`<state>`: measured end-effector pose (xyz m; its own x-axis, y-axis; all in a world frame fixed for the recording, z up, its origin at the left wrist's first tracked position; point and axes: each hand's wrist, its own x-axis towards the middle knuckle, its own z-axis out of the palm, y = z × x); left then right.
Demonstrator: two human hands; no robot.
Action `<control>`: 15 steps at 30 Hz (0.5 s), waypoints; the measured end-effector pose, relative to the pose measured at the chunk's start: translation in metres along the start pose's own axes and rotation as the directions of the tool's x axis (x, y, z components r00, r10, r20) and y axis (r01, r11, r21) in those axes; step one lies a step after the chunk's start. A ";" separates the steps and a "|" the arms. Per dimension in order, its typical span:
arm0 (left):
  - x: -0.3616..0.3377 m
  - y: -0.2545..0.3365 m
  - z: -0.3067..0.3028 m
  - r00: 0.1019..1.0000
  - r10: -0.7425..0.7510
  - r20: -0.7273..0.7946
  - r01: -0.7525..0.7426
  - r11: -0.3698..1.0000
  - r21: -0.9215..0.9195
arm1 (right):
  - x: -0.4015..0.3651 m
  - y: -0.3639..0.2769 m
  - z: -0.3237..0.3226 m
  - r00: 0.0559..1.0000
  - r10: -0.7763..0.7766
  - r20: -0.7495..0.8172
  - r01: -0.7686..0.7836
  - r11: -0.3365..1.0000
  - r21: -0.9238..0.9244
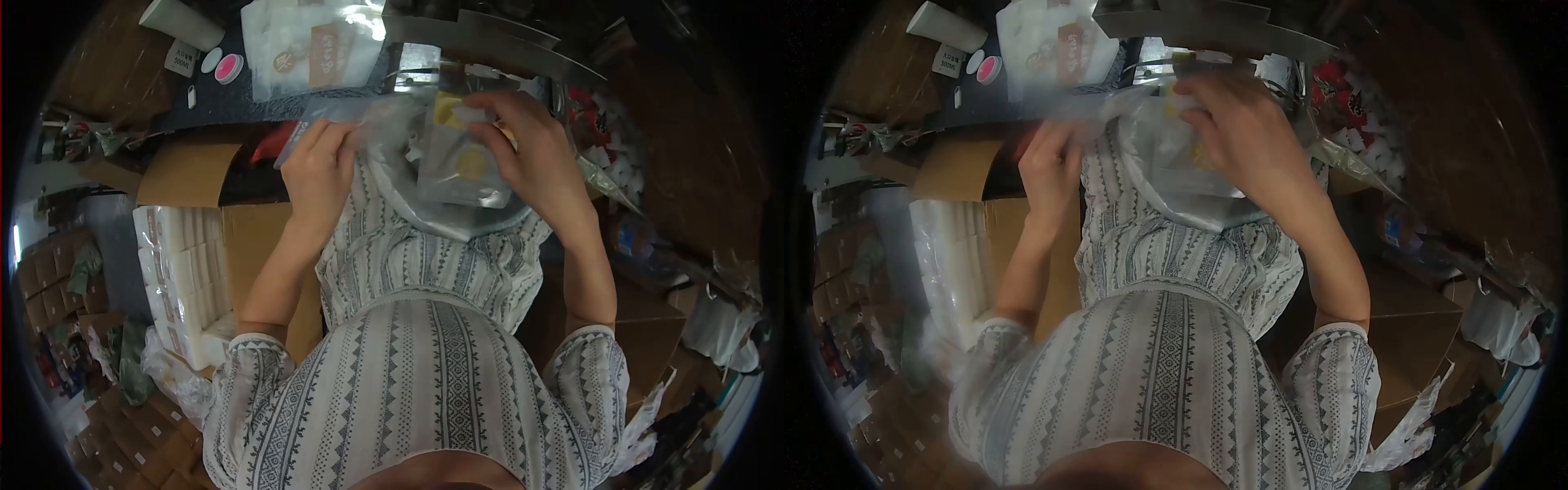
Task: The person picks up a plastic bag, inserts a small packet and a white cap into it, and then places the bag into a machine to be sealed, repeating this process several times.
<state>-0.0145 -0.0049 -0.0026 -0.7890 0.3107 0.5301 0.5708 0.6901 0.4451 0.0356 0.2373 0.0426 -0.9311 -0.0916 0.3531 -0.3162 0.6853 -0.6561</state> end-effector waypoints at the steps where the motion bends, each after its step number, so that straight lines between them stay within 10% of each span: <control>1: 0.001 0.007 -0.002 1.000 -0.004 0.010 0.005 0.998 -0.058 | 0.003 -0.001 0.003 1.000 -0.005 0.000 0.005 1.000 0.001; 4: 0.001 0.018 0.001 0.988 0.119 0.096 -0.100 0.977 -0.189 | 0.004 -0.001 0.005 0.983 -0.185 0.000 0.185 0.982 -0.042; 8: -0.001 0.023 0.031 0.953 0.097 0.286 0.008 0.938 -0.346 | -0.005 0.012 -0.001 0.983 0.094 0.155 -0.119 0.980 0.157; 11: 0.017 0.026 0.060 0.897 0.025 0.441 0.223 0.836 -0.501 | -0.012 0.029 -0.011 0.963 0.264 0.052 -0.269 0.948 0.169; 13: 0.044 0.029 0.071 0.582 -0.209 0.786 0.689 0.640 -0.339 | -0.020 0.036 -0.022 0.956 0.288 -0.055 -0.281 0.953 0.109; 15: 0.052 0.031 0.088 0.569 -0.214 0.794 0.785 0.428 -0.447 | -0.031 0.035 -0.037 0.960 0.263 -0.094 -0.270 0.961 -0.067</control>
<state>-0.0580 0.0900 -0.0249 -0.7519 0.5480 -0.3666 -0.2731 0.2471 0.9297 0.0606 0.2911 0.0332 -0.9601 0.1601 0.2291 -0.0404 0.7317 -0.6805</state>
